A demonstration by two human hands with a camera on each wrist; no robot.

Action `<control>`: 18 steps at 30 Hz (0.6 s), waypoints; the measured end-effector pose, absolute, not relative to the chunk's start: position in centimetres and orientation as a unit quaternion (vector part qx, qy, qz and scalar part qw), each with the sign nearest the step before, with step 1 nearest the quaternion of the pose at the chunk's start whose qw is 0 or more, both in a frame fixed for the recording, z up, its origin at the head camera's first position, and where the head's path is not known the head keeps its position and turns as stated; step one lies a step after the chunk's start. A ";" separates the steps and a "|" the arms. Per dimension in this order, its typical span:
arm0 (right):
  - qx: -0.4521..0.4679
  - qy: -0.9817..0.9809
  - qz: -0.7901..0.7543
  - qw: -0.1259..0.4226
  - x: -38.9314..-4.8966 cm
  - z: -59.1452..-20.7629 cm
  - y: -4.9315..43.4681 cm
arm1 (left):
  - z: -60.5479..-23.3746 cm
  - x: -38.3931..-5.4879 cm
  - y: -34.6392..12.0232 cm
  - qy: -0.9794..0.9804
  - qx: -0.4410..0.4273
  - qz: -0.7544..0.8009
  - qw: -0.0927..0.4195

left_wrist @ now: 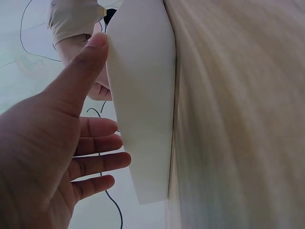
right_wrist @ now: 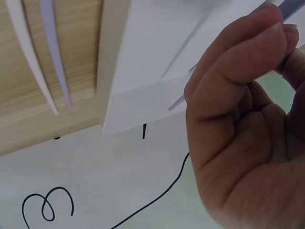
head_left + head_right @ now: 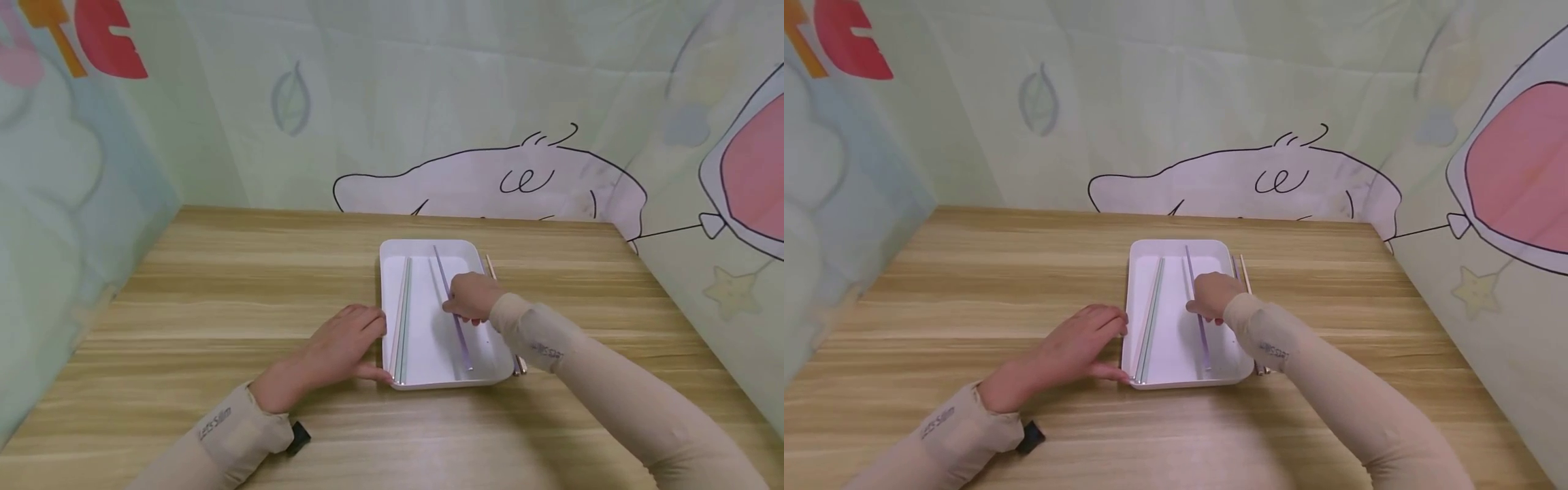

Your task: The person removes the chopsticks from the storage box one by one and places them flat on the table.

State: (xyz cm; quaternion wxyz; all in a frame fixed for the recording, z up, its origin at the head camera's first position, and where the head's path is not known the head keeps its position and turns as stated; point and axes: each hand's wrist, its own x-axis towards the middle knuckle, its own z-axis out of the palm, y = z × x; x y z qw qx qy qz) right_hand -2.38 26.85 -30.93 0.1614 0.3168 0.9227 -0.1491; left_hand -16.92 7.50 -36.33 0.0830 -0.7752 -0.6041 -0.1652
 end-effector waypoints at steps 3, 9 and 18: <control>0.314 0.924 -0.148 0.158 -1.9 -30.8 27.1 | -36.4 -16.9 7.5 -0.604 -0.775 -0.166 0.088; 0.307 0.928 -0.141 0.155 -1.0 -30.6 27.7 | -36.6 -16.9 7.6 -0.605 -0.773 -0.167 0.090; 0.313 0.929 -0.133 0.146 0.1 -30.4 28.7 | -36.6 -16.8 7.7 -0.605 -0.774 -0.166 0.084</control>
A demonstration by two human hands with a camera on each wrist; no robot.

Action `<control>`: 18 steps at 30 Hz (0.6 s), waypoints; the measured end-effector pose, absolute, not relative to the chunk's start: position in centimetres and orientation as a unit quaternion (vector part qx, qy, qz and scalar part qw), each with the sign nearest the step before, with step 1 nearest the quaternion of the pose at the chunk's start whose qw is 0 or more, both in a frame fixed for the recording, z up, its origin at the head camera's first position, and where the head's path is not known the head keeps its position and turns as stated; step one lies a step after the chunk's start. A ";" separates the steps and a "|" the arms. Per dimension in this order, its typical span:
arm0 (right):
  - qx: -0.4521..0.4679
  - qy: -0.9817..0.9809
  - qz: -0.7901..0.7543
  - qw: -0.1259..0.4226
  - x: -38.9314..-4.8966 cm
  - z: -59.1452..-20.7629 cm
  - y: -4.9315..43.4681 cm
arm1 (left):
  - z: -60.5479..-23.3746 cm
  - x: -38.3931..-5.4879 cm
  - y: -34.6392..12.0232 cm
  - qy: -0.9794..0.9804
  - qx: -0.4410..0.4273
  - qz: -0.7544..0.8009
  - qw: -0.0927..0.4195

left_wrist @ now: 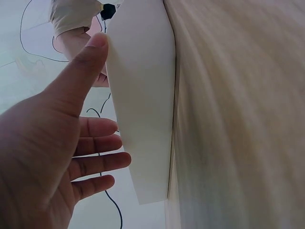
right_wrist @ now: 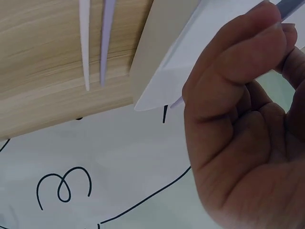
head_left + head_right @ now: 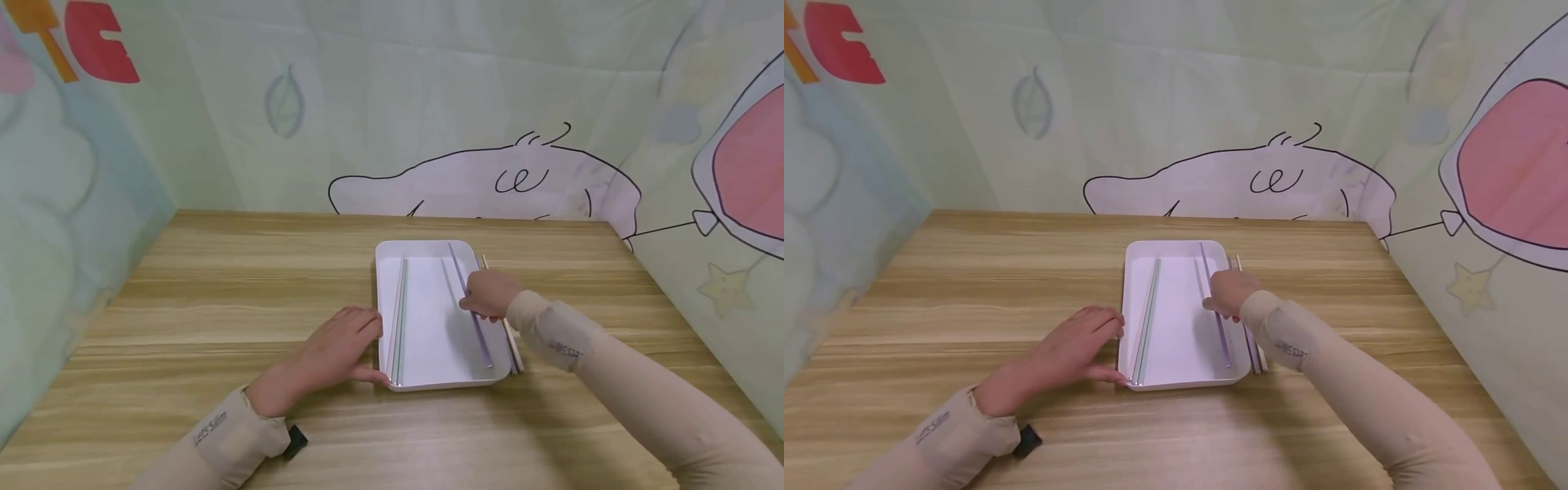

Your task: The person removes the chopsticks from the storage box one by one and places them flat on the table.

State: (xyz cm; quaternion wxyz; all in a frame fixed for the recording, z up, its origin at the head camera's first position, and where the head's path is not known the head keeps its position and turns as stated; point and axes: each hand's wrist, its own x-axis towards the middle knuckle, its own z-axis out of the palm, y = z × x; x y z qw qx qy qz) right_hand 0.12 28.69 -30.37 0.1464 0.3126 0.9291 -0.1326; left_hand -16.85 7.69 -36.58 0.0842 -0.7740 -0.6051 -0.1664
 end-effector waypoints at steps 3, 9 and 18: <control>0.320 0.926 -0.134 0.149 0.4 -30.3 29.0 | -36.6 -16.9 7.7 -0.604 -0.774 -0.167 0.086; 0.331 0.922 -0.130 0.153 1.0 -30.2 29.3 | -36.6 -16.9 7.7 -0.601 -0.776 -0.168 0.092; 0.330 0.923 -0.134 0.148 2.0 -30.4 30.1 | -36.6 -16.9 7.7 -0.600 -0.776 -0.169 0.094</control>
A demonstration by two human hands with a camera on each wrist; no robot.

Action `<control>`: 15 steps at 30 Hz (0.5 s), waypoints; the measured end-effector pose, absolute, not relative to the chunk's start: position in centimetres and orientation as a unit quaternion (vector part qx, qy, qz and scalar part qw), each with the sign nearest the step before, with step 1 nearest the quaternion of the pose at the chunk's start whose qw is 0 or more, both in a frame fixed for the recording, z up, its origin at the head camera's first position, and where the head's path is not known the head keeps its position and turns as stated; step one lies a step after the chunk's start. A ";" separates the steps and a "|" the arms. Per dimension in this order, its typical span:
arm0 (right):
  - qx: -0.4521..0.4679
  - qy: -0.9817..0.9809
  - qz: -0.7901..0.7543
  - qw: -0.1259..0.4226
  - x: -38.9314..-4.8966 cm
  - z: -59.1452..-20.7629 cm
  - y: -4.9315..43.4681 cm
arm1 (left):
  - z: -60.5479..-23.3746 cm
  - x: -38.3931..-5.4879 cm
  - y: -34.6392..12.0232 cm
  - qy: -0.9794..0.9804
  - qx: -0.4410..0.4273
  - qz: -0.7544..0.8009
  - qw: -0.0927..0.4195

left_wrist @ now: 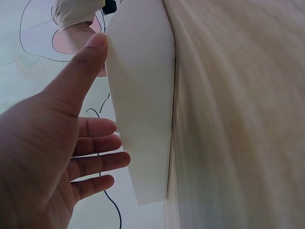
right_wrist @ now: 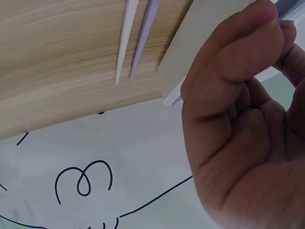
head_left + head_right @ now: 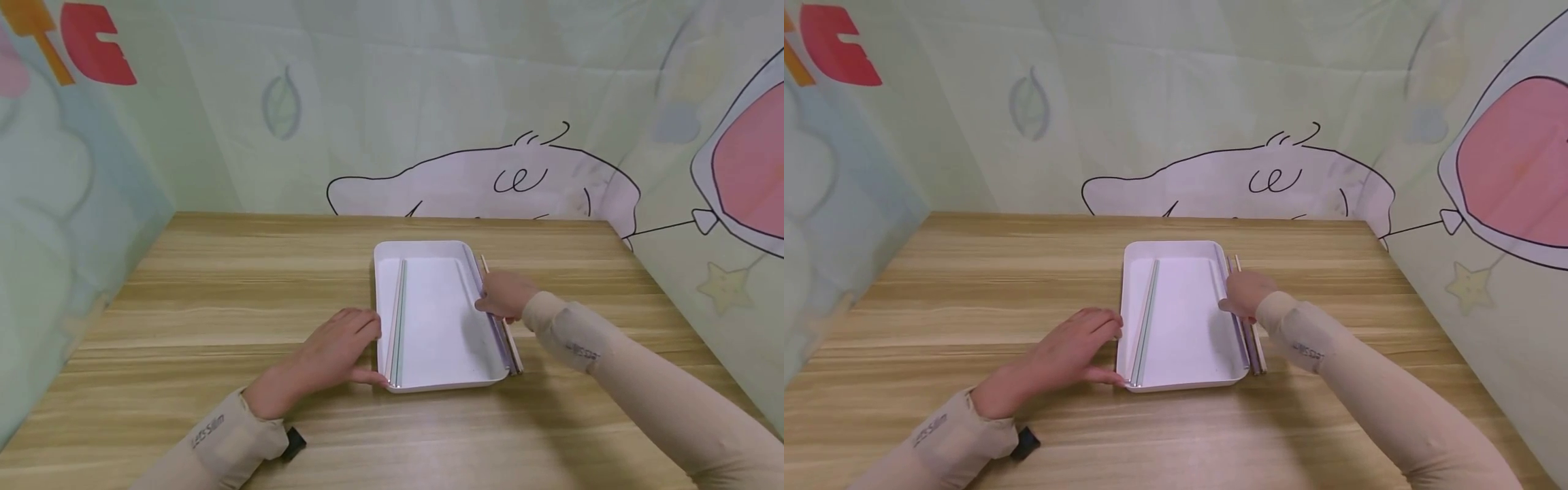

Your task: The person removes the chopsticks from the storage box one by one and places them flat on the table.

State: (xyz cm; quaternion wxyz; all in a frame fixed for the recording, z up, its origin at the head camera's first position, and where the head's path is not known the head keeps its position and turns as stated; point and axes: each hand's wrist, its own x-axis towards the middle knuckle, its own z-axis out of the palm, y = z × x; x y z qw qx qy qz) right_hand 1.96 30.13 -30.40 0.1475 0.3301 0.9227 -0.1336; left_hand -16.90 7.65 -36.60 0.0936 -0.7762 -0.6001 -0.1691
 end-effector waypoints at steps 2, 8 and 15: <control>0.338 0.919 -0.138 0.151 2.2 -30.3 30.3 | -36.5 -16.9 7.6 -0.599 -0.777 -0.170 0.093; 0.351 0.910 -0.145 0.165 2.8 -30.3 30.8 | -36.5 -16.9 7.6 -0.595 -0.778 -0.175 0.100; 0.335 0.918 -0.141 0.158 3.7 -30.6 31.5 | -36.8 -17.0 7.8 -0.595 -0.777 -0.178 0.099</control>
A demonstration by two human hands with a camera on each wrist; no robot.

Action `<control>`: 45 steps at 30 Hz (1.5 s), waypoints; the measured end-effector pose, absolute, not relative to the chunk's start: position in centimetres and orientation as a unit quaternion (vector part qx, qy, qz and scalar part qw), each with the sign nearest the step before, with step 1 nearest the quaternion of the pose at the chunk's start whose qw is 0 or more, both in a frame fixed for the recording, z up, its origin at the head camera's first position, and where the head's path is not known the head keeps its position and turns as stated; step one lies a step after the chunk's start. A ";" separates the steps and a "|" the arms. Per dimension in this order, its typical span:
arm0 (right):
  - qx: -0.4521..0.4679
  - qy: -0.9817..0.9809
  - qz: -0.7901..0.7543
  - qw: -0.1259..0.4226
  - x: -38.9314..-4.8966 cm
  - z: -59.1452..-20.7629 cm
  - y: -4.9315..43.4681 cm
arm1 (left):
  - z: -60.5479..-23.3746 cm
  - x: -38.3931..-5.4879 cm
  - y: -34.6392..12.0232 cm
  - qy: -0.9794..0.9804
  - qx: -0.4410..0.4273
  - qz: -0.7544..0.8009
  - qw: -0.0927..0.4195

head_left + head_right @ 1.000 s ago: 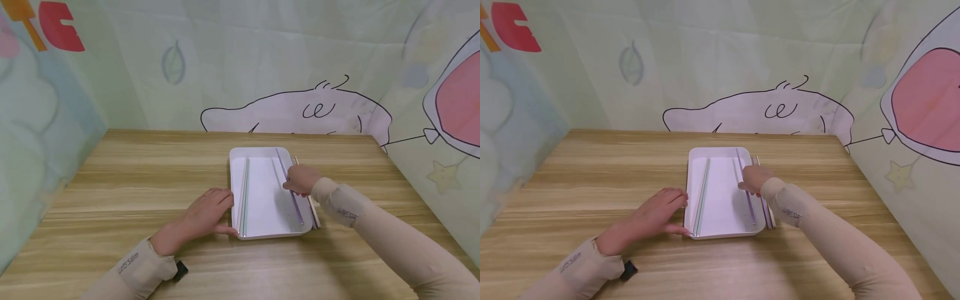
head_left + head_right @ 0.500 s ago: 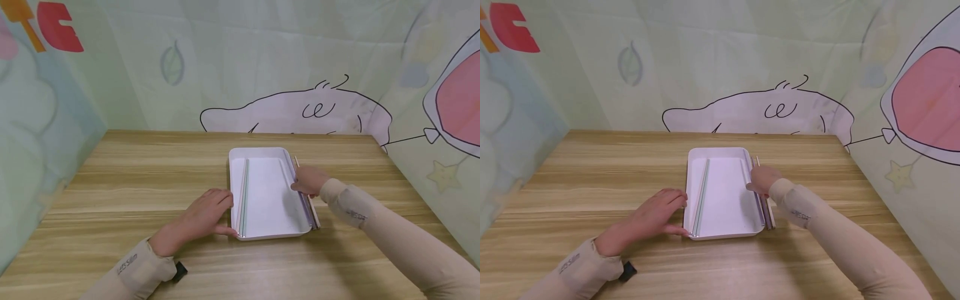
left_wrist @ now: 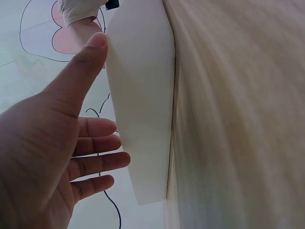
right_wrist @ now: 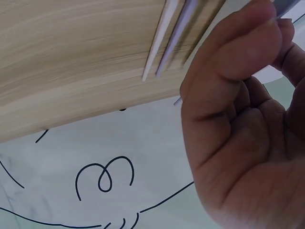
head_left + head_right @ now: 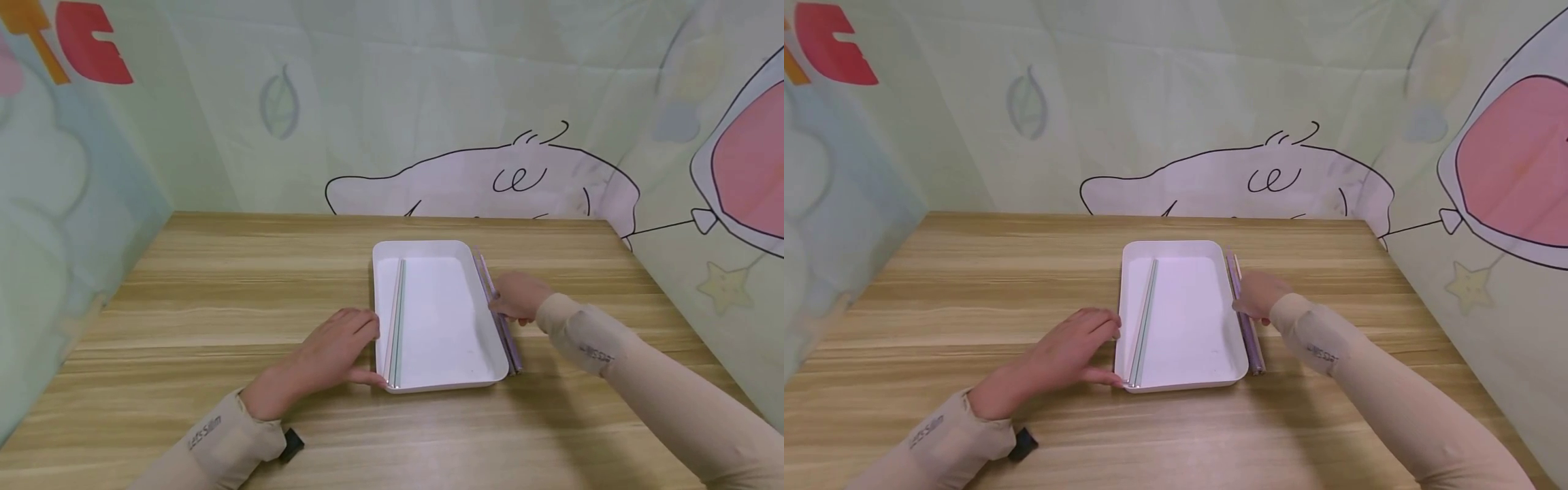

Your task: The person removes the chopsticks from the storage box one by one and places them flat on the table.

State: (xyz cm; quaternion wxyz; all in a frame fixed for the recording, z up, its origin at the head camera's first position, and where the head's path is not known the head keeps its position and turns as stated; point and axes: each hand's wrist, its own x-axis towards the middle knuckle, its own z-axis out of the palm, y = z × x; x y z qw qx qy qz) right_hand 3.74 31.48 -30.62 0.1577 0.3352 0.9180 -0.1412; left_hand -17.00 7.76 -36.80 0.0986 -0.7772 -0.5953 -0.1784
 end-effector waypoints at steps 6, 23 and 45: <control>0.332 0.921 -0.117 0.166 4.1 -31.1 31.7 | -36.8 -17.1 7.7 -0.596 -0.777 -0.177 0.094; 0.345 0.918 -0.111 0.160 5.1 -32.4 32.7 | -36.7 -17.1 7.7 -0.585 -0.780 -0.190 0.115; 0.349 0.914 -0.118 0.172 5.3 -33.8 33.8 | -36.8 -17.1 7.7 -0.582 -0.782 -0.191 0.115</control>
